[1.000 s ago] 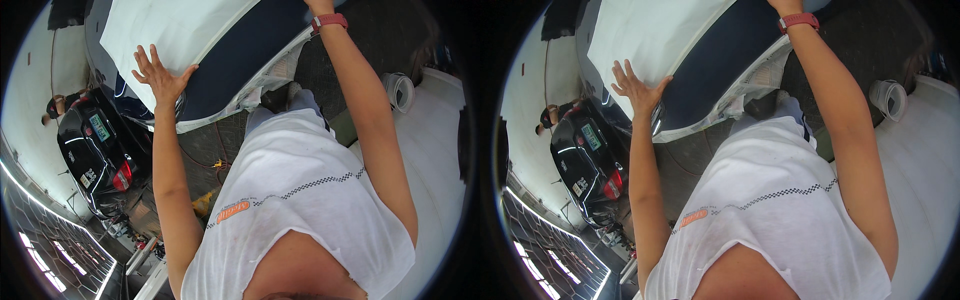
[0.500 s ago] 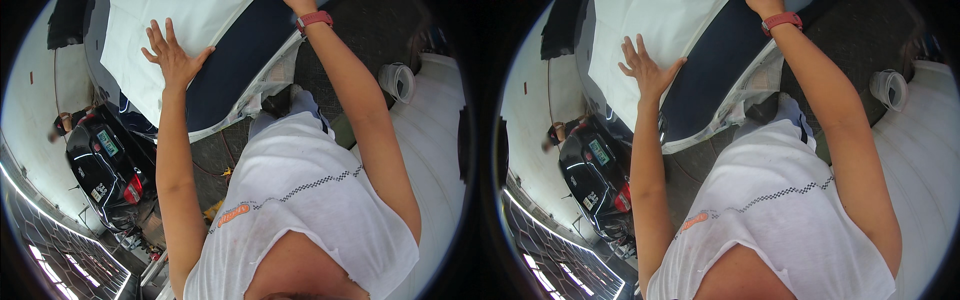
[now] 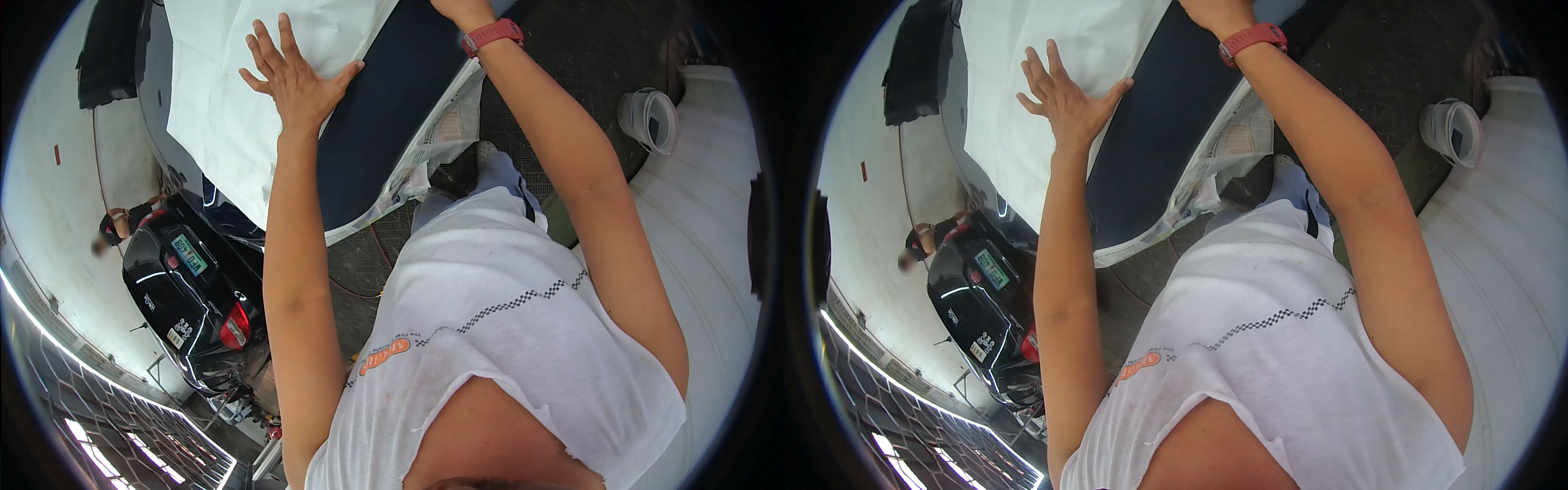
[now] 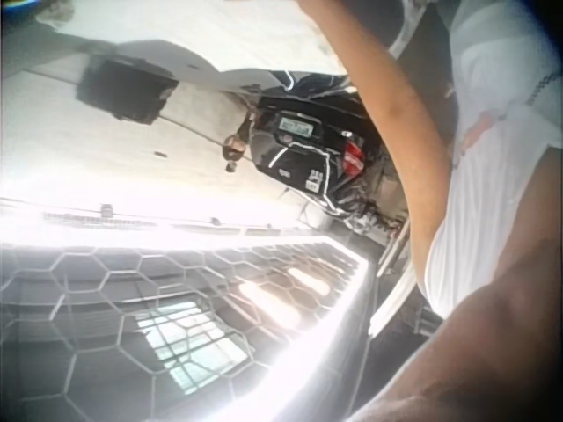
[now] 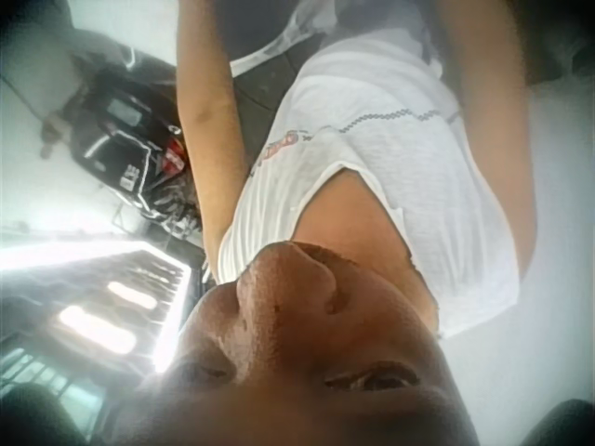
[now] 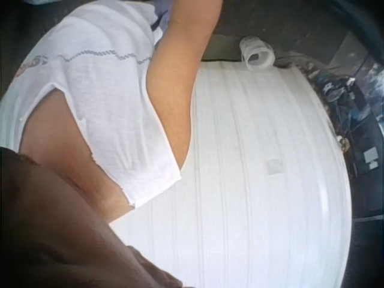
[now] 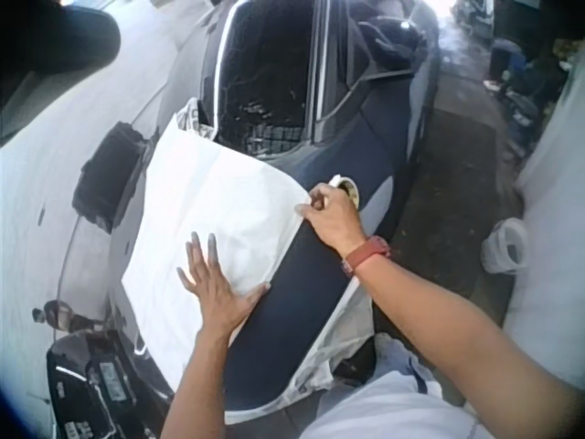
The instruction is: The person tapes newspaper and white paper onto the front bumper and hood of a dark blue car using masking tape. They smooth the paper to conform to the car's curves and secure edges with tape.
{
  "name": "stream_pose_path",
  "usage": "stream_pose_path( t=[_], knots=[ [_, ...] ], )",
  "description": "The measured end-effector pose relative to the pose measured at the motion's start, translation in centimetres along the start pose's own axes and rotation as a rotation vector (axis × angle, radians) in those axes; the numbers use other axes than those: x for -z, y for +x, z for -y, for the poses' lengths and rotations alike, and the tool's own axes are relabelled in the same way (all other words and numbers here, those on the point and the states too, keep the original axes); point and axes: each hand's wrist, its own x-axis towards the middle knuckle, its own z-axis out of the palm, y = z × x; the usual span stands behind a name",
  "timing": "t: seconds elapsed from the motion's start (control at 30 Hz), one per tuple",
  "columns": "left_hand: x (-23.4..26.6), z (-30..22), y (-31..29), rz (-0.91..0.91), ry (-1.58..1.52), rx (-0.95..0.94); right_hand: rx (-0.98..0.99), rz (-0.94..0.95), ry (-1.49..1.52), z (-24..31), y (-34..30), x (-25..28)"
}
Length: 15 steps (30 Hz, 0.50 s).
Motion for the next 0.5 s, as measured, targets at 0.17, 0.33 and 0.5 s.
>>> stream_pose_path(
  t=[0.17,0.33,0.5],
  knots=[
    [0.4,-0.9,1.0,0.068,-0.055,0.072,0.207,0.011,0.055,4.0,0.4,0.7],
    [0.5,-0.9,1.5,0.134,-0.054,0.104,0.132,-0.002,0.037,3.5,0.5,1.0],
    [0.5,-0.7,1.1,0.114,-0.008,0.059,0.053,-0.029,-0.043,1.2,0.1,0.6]
  ],
)
